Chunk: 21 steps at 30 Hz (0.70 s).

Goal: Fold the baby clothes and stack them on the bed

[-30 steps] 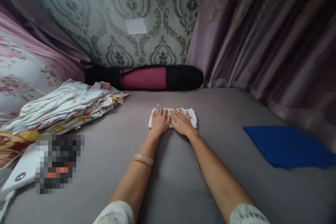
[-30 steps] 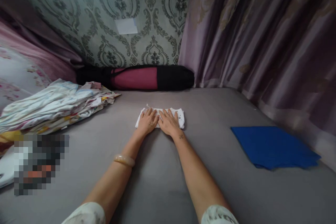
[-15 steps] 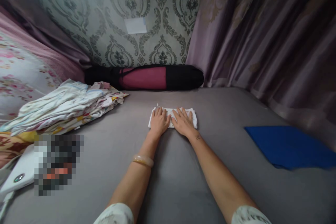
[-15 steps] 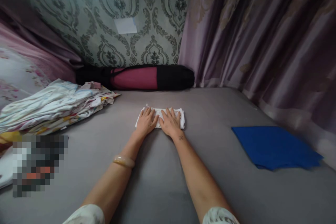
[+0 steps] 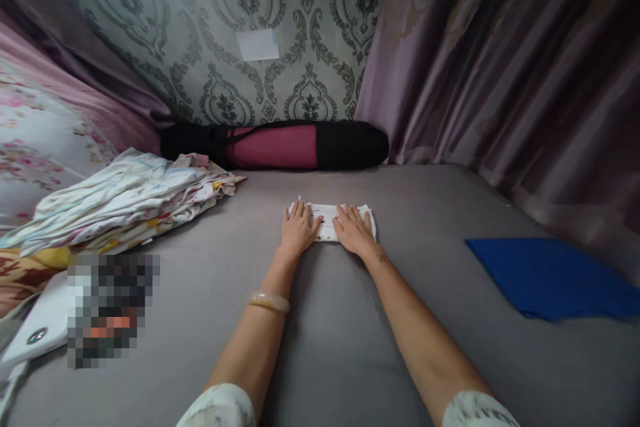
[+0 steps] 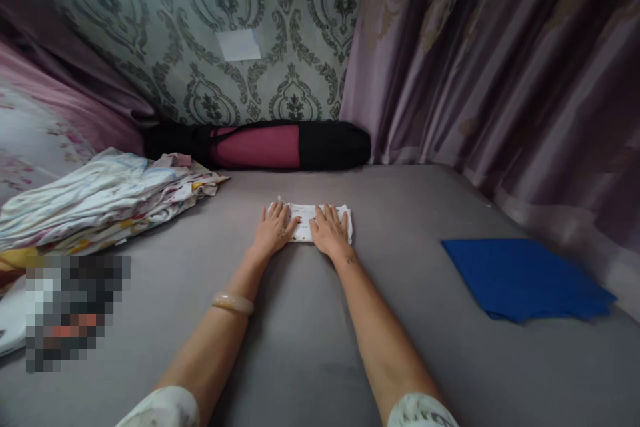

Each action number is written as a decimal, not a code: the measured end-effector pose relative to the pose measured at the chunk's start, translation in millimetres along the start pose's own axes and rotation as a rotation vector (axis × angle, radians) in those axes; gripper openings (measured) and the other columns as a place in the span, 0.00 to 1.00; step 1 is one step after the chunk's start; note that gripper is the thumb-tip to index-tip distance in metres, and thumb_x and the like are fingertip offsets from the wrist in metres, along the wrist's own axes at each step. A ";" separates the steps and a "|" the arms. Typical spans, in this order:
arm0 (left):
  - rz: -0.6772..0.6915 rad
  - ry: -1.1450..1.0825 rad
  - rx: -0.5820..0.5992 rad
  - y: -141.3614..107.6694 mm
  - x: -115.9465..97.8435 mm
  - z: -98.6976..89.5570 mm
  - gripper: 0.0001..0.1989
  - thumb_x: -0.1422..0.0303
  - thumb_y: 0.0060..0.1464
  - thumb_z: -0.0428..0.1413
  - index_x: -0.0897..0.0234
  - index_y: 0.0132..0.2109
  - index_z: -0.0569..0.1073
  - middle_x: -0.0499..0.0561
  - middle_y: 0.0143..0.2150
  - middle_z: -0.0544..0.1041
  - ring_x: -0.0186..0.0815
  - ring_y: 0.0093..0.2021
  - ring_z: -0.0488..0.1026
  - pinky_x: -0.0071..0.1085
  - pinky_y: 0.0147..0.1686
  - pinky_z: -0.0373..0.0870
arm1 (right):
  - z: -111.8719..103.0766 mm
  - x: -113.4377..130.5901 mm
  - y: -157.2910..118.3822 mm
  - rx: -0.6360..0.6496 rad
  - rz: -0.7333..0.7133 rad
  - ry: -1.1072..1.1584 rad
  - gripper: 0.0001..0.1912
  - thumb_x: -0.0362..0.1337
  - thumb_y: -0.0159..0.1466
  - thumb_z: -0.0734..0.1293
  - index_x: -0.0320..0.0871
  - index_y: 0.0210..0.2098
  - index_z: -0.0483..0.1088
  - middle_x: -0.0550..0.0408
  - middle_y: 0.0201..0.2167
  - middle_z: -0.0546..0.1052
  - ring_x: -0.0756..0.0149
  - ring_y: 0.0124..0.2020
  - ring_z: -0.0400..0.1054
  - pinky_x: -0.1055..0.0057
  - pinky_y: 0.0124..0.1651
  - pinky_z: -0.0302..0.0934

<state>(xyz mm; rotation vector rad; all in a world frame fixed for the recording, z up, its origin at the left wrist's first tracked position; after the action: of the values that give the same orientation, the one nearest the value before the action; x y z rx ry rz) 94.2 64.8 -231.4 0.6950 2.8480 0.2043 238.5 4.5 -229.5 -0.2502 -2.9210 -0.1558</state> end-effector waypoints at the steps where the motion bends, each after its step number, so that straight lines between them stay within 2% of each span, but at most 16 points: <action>1: 0.014 0.010 -0.032 0.0 0.3 -2.1 0.30 0.55 0.65 0.38 0.69 0.65 0.61 0.62 0.69 0.56 0.47 0.70 0.48 0.49 0.67 0.40 | -1.5 -3.4 0.2 -0.031 0.011 -0.019 0.30 0.45 0.71 0.47 0.38 0.67 0.53 0.44 0.69 0.53 0.52 0.70 0.41 0.48 0.67 0.30; 3: 0.003 0.010 -0.043 0.3 3.5 -2.0 0.29 0.56 0.65 0.39 0.70 0.65 0.61 0.62 0.69 0.56 0.46 0.70 0.47 0.47 0.67 0.38 | -2.2 -12.1 0.7 -0.079 0.060 -0.058 0.31 0.44 0.71 0.48 0.32 0.67 0.53 0.41 0.68 0.53 0.52 0.70 0.40 0.50 0.68 0.29; 8: -0.105 -0.077 0.085 1.6 17.9 12.6 0.33 0.55 0.65 0.39 0.76 0.67 0.56 0.65 0.70 0.53 0.50 0.71 0.44 0.46 0.67 0.43 | 6.8 -29.1 2.8 -0.058 0.144 -0.062 0.34 0.46 0.70 0.47 0.25 0.66 0.53 0.38 0.68 0.54 0.51 0.69 0.41 0.56 0.68 0.36; 11: -0.117 -0.134 0.086 3.0 24.3 16.1 0.32 0.54 0.64 0.40 0.73 0.67 0.56 0.63 0.70 0.52 0.50 0.71 0.44 0.46 0.66 0.44 | 9.8 -32.0 3.9 -0.046 0.132 -0.043 0.34 0.46 0.70 0.47 0.25 0.66 0.52 0.38 0.68 0.53 0.51 0.69 0.41 0.57 0.68 0.37; 16: -0.102 -0.247 0.063 7.9 34.1 14.7 0.27 0.57 0.63 0.44 0.64 0.65 0.62 0.58 0.69 0.57 0.51 0.69 0.51 0.49 0.65 0.48 | 6.5 -34.1 4.9 -0.013 0.131 -0.029 0.34 0.47 0.70 0.47 0.27 0.66 0.52 0.39 0.68 0.53 0.52 0.70 0.41 0.58 0.67 0.39; 18: -0.109 -0.287 0.047 10.1 37.7 12.4 0.24 0.59 0.63 0.46 0.62 0.63 0.65 0.57 0.68 0.59 0.50 0.69 0.52 0.50 0.65 0.49 | 3.0 -33.1 5.3 0.009 0.133 -0.024 0.33 0.47 0.70 0.47 0.29 0.66 0.53 0.40 0.68 0.53 0.52 0.69 0.42 0.55 0.67 0.39; 21: -0.121 -0.337 -0.002 11.2 41.3 7.0 0.22 0.61 0.63 0.46 0.59 0.62 0.67 0.56 0.68 0.58 0.49 0.69 0.50 0.50 0.64 0.51 | -3.8 -27.7 6.3 -0.011 0.108 -0.040 0.31 0.46 0.71 0.46 0.35 0.66 0.55 0.44 0.68 0.54 0.51 0.70 0.41 0.49 0.68 0.33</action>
<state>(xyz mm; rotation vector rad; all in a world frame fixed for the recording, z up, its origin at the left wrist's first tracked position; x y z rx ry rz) 64.9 94.5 -242.8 0.4998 2.5544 0.0631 267.1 5.9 -231.1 -0.4166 -2.9376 -0.1514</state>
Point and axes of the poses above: each hand's wrist, its own y-axis towards the middle knuckle, its own z-axis out of the palm, x = y × z, the point moved 4 cm from there along y, towards the middle knuckle
